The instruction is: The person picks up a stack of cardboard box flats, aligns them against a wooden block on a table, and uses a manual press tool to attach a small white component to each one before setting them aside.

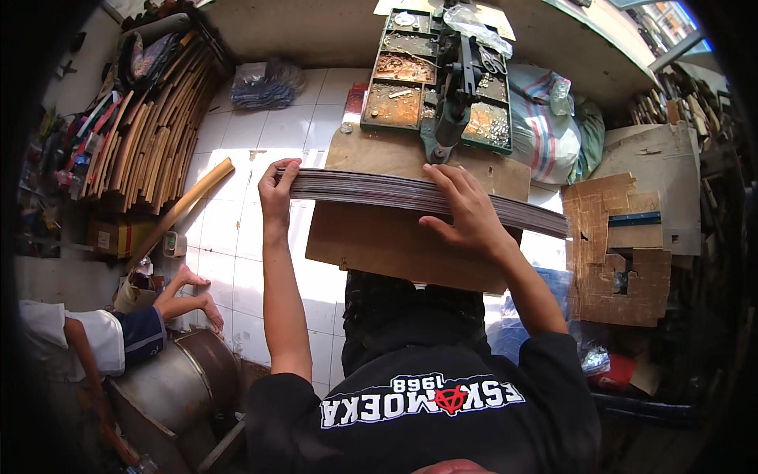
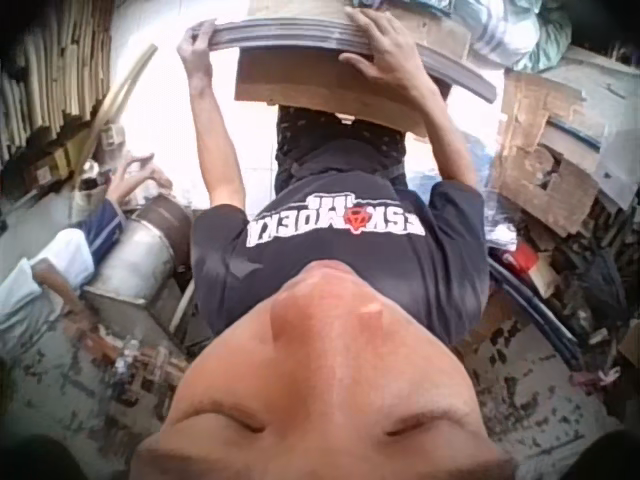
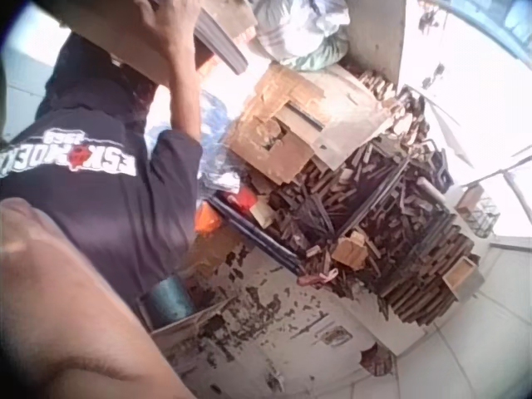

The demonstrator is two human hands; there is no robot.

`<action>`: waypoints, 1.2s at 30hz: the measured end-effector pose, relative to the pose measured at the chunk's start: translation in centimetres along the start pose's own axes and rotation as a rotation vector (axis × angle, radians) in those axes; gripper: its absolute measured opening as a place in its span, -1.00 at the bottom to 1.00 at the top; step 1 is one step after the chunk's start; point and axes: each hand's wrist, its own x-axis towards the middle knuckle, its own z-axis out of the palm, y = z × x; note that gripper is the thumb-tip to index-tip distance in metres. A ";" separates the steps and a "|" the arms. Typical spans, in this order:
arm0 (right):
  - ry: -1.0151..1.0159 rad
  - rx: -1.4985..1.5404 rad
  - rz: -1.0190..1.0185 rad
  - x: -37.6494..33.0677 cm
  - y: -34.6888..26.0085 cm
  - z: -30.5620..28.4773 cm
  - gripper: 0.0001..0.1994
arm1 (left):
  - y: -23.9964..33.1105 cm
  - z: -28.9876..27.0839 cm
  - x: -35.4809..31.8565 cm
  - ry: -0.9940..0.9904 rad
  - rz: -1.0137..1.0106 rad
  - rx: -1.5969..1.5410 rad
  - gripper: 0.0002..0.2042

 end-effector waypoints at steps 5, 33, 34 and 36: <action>0.835 -0.277 0.504 -9.1 5.2 -4.3 -0.49 | -0.7 0.5 0.1 0.031 0.016 -0.020 -0.75; 0.883 1.154 0.611 -17.2 16.3 -1.8 -0.08 | -3.2 0.6 -0.3 -0.199 0.233 -0.133 -0.21; 0.868 1.138 0.606 -17.3 16.3 -1.8 -0.07 | -3.1 0.7 -0.3 -0.198 0.234 -0.139 -0.21; 0.841 1.104 0.596 -17.4 15.9 -1.9 -0.04 | -2.9 0.6 -0.3 -0.212 0.236 -0.131 -0.21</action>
